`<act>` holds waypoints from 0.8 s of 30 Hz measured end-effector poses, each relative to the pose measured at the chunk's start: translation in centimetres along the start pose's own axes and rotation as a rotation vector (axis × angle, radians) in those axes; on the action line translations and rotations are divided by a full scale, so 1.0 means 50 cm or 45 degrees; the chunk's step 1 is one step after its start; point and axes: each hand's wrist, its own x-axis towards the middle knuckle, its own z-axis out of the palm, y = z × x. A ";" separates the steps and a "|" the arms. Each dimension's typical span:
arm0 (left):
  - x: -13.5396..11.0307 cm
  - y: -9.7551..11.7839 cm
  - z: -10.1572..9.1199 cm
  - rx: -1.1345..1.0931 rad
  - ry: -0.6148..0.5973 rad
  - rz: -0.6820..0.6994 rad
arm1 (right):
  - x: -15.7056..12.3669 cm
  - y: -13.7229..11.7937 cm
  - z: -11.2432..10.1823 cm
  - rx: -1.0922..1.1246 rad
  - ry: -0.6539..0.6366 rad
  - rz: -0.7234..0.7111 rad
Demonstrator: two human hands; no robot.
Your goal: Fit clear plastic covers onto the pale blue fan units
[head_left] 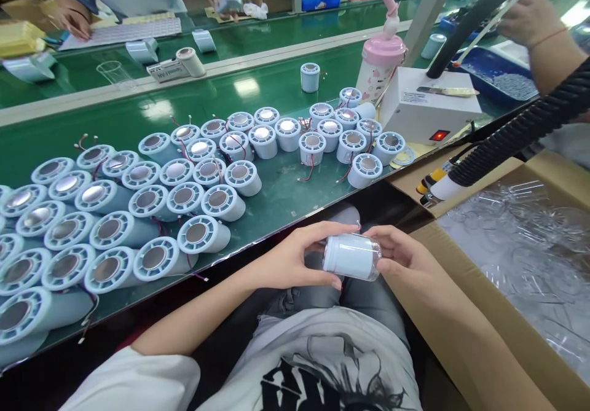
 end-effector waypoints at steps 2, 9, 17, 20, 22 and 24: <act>0.000 0.000 0.000 0.022 0.004 0.010 | 0.004 -0.003 0.004 0.053 0.040 0.031; -0.004 -0.003 -0.002 0.057 0.008 0.069 | 0.010 -0.006 0.015 0.183 0.107 0.214; -0.006 -0.002 -0.003 0.023 0.009 0.114 | 0.021 0.003 0.033 0.325 0.089 0.429; -0.007 -0.004 -0.002 -0.006 -0.001 0.168 | 0.023 0.002 0.037 0.348 0.070 0.514; -0.007 -0.006 -0.001 -0.029 -0.007 0.184 | 0.023 0.002 0.038 0.348 0.038 0.565; -0.009 -0.007 0.001 -0.037 0.002 0.169 | 0.022 0.000 0.037 0.360 0.004 0.608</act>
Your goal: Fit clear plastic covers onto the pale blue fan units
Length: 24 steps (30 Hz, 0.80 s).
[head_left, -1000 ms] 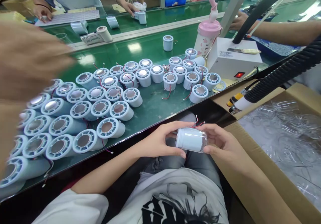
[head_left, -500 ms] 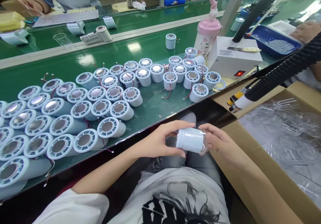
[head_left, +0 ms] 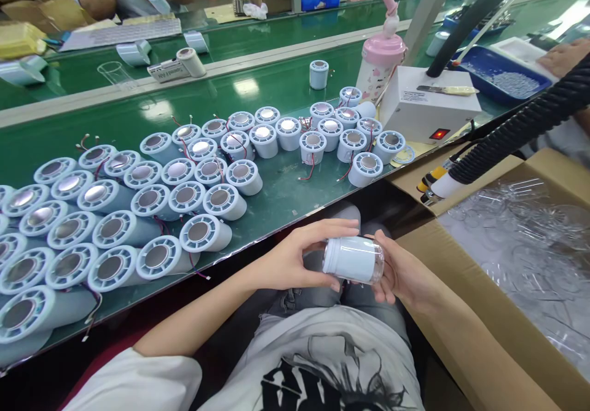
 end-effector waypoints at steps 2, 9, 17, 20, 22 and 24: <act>-0.001 0.001 0.003 0.015 0.017 -0.034 | -0.001 -0.002 0.001 0.011 -0.039 0.055; -0.006 0.022 0.019 -0.003 0.100 -0.240 | -0.004 0.016 -0.004 -0.317 0.090 -0.165; -0.008 0.024 0.023 -0.282 0.099 -0.476 | -0.024 0.043 -0.043 -1.305 0.189 -1.465; -0.005 0.026 0.016 -0.215 0.051 -0.401 | -0.029 0.046 -0.043 -1.029 0.108 -1.133; -0.005 0.031 0.012 -0.177 0.012 -0.339 | -0.031 0.048 -0.040 -0.723 0.058 -0.905; -0.006 0.034 0.009 -0.190 -0.031 -0.328 | -0.034 0.048 -0.038 -0.521 0.021 -0.779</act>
